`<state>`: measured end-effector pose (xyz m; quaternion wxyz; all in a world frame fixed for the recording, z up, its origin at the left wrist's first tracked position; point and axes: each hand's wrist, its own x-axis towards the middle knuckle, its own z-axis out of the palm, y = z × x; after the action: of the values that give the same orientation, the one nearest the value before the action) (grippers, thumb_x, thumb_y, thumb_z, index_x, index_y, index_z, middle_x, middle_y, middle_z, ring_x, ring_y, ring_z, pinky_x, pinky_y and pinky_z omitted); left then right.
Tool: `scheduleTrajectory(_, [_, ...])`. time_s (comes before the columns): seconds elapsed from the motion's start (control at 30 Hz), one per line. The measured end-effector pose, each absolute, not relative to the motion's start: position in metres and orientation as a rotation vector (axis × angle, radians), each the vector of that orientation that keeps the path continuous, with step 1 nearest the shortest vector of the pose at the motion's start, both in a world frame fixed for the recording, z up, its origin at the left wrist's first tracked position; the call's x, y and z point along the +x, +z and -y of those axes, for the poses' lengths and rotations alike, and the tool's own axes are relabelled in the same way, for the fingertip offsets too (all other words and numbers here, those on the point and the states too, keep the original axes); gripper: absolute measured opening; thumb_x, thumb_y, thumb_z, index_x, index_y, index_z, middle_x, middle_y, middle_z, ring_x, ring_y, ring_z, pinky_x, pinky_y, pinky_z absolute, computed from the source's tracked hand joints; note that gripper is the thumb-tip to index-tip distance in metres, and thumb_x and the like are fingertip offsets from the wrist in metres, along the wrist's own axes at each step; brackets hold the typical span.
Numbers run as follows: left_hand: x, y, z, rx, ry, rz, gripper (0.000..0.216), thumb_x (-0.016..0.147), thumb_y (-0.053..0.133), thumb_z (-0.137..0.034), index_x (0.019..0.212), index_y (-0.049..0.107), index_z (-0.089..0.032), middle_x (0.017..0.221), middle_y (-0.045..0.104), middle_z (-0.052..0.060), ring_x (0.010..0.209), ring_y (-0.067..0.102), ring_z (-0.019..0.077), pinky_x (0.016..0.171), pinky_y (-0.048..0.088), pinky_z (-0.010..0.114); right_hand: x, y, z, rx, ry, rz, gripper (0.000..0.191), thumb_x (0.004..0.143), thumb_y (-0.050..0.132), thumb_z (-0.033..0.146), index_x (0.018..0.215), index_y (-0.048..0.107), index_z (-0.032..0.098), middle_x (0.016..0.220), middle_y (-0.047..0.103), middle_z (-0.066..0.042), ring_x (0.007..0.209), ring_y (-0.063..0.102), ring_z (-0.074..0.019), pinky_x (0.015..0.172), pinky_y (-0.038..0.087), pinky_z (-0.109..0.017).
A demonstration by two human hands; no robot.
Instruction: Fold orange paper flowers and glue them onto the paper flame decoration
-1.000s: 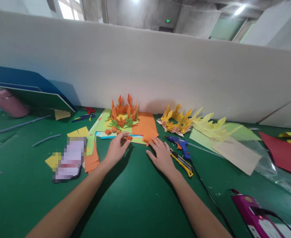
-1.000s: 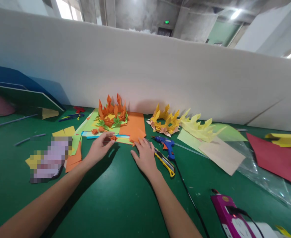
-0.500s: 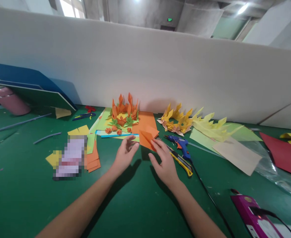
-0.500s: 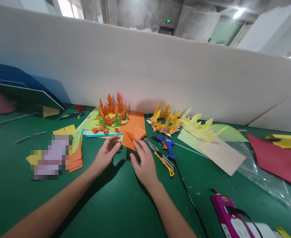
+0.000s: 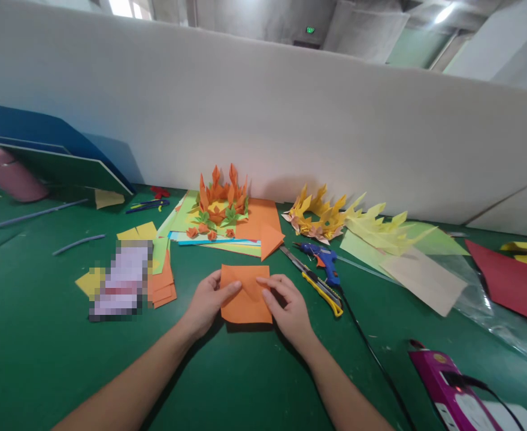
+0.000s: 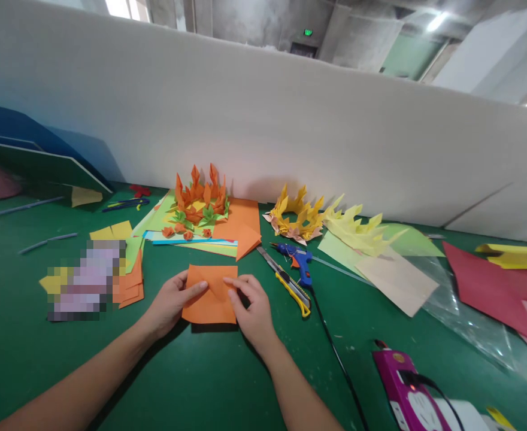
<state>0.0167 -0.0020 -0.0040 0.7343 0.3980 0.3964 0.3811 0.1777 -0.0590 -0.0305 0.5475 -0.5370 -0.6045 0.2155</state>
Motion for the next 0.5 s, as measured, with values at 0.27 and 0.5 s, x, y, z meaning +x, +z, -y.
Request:
scheduleTrajectory(0.27, [0.021, -0.007, -0.009, 0.944, 0.913, -0.910, 0.062, 0.052, 0.081, -0.034, 0.102, 0.046, -0.020, 0.071, 0.070, 0.000, 0.062, 0.067, 0.0187, 0.061, 0.053, 0.032, 0.189, -0.036, 0.058, -1.161, 0.575, 1.677, 0.046, 0.081, 0.040, 0.006, 0.111, 0.066, 0.029, 0.100, 0.068, -0.005, 0.092, 0.064, -0.0172, 0.078, 0.053, -0.030])
scheduleTrajectory(0.5, [0.020, -0.019, -0.007, 1.268, 1.089, -0.962, 0.044, 0.056, 0.076, -0.025, 0.087, 0.046, -0.022, 0.085, 0.057, -0.003, 0.066, 0.057, 0.0097, 0.056, 0.046, 0.020, 0.185, -0.044, 0.058, -1.132, 0.474, 1.899, 0.029, 0.082, 0.056, 0.014, 0.101, 0.071, 0.029, 0.106, 0.072, -0.005, 0.093, 0.067, -0.0200, 0.077, 0.054, -0.033])
